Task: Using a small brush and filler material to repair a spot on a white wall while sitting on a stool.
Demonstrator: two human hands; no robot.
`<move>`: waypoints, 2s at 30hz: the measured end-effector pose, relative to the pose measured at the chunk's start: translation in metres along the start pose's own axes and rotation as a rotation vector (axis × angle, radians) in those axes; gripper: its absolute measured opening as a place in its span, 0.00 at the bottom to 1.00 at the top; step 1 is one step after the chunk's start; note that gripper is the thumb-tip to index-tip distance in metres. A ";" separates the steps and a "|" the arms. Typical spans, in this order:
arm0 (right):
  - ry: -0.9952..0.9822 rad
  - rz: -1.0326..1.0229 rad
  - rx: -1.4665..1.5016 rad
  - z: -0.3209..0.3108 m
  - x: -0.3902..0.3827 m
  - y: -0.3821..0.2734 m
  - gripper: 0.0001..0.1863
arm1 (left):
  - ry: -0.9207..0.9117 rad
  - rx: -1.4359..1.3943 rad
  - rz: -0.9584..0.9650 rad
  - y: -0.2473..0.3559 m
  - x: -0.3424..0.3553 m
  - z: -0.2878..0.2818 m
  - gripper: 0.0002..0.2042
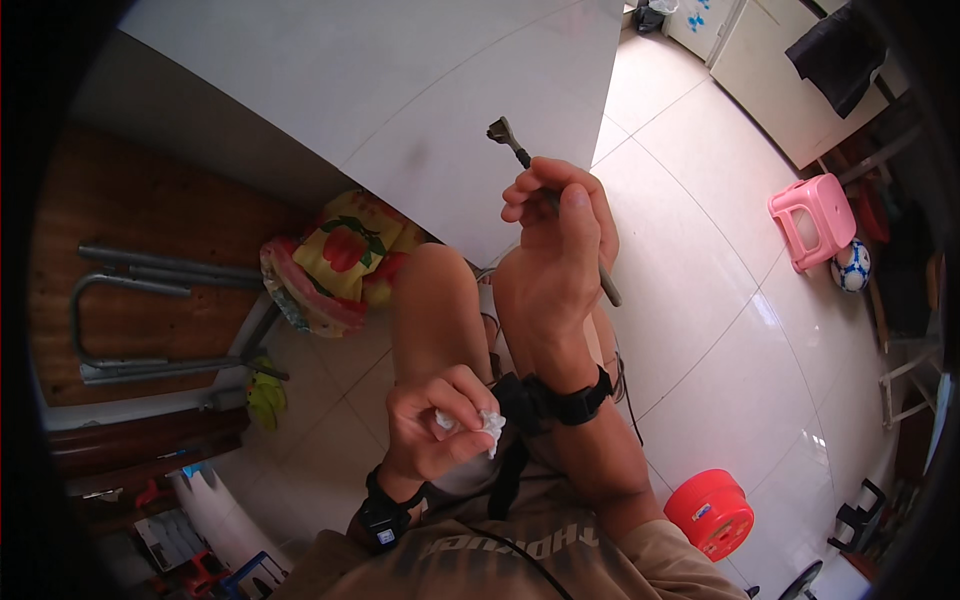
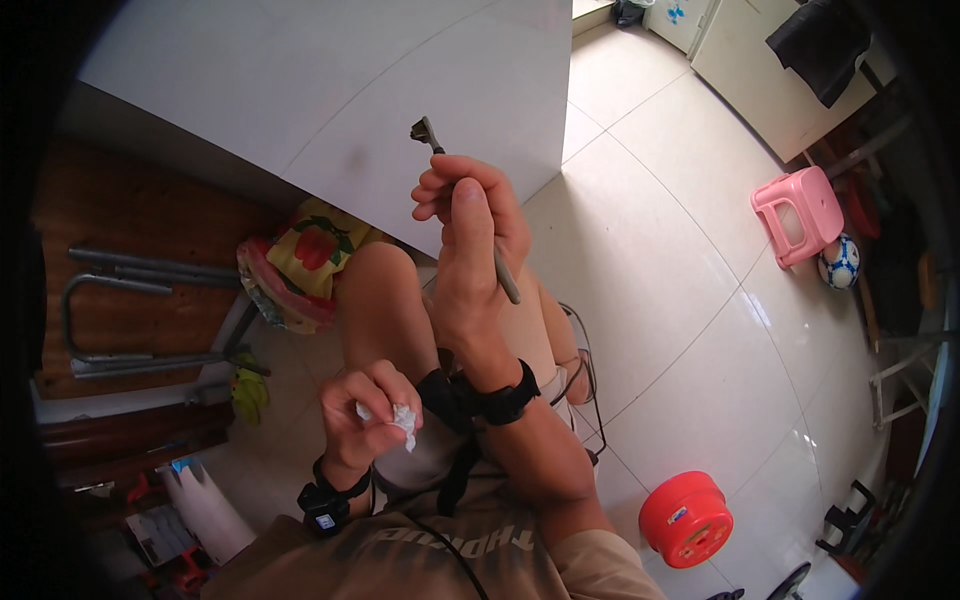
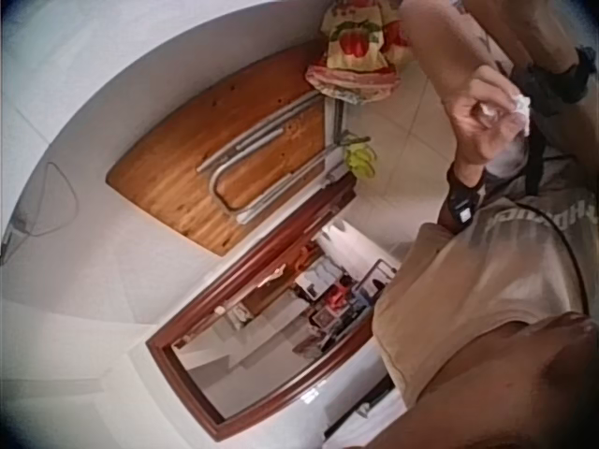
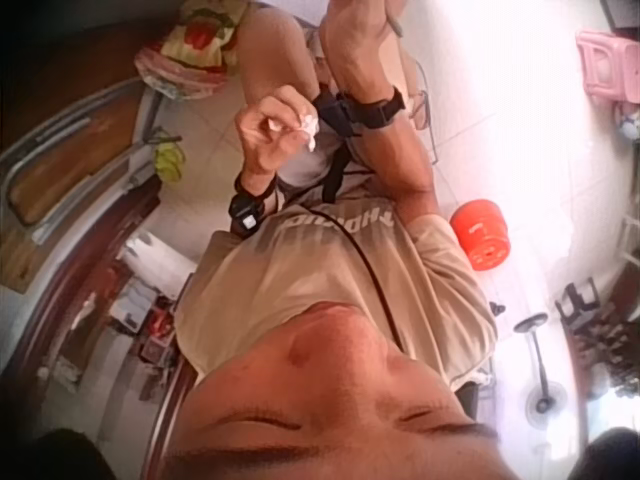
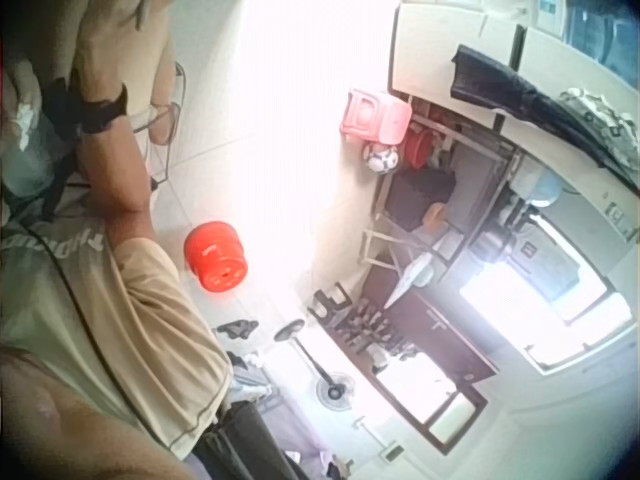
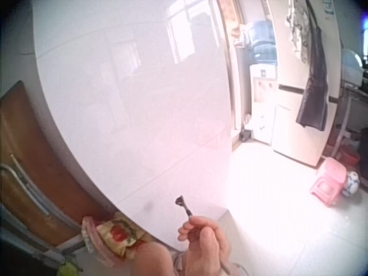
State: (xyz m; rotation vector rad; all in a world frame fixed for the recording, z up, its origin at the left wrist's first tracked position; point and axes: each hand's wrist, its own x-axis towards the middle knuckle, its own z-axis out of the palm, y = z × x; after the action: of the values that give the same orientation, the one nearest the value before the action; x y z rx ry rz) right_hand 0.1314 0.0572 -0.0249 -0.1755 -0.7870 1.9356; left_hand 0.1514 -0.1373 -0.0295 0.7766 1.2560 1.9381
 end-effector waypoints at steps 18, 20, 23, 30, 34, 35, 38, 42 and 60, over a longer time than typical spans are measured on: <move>0.050 0.059 0.066 -0.005 0.007 0.000 0.16 | -0.395 0.321 -0.088 0.016 0.018 0.008 0.09; 0.062 0.060 0.080 -0.005 0.006 0.002 0.16 | -0.403 0.331 -0.102 0.016 0.020 0.008 0.09; 0.101 0.063 0.071 -0.005 0.007 0.001 0.16 | -0.410 0.362 -0.115 0.015 0.020 0.009 0.08; 0.056 0.040 0.039 -0.003 0.008 -0.003 0.15 | -0.367 0.427 -0.163 0.011 0.016 0.016 0.08; 0.107 0.044 0.089 0.004 0.008 -0.005 0.16 | -0.370 0.424 -0.170 0.015 0.016 0.017 0.08; 0.106 0.043 0.087 0.002 0.009 -0.005 0.16 | -0.395 0.411 -0.166 0.015 0.018 0.017 0.08; 0.030 0.057 0.106 -0.003 0.008 -0.004 0.16 | -0.435 0.394 -0.177 0.016 0.022 0.017 0.08; 0.024 0.067 0.090 0.001 0.007 -0.002 0.14 | -0.447 0.372 -0.166 0.010 0.022 0.012 0.07; -0.104 0.021 -0.055 0.017 0.044 0.033 0.15 | -0.207 0.601 -0.057 0.017 0.030 0.006 0.09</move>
State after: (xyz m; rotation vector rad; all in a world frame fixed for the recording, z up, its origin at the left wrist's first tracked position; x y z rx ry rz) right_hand 0.0774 0.0773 -0.0217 -0.1172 -0.9109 1.9562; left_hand 0.1345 -0.1151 -0.0086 1.1844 1.7258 1.3893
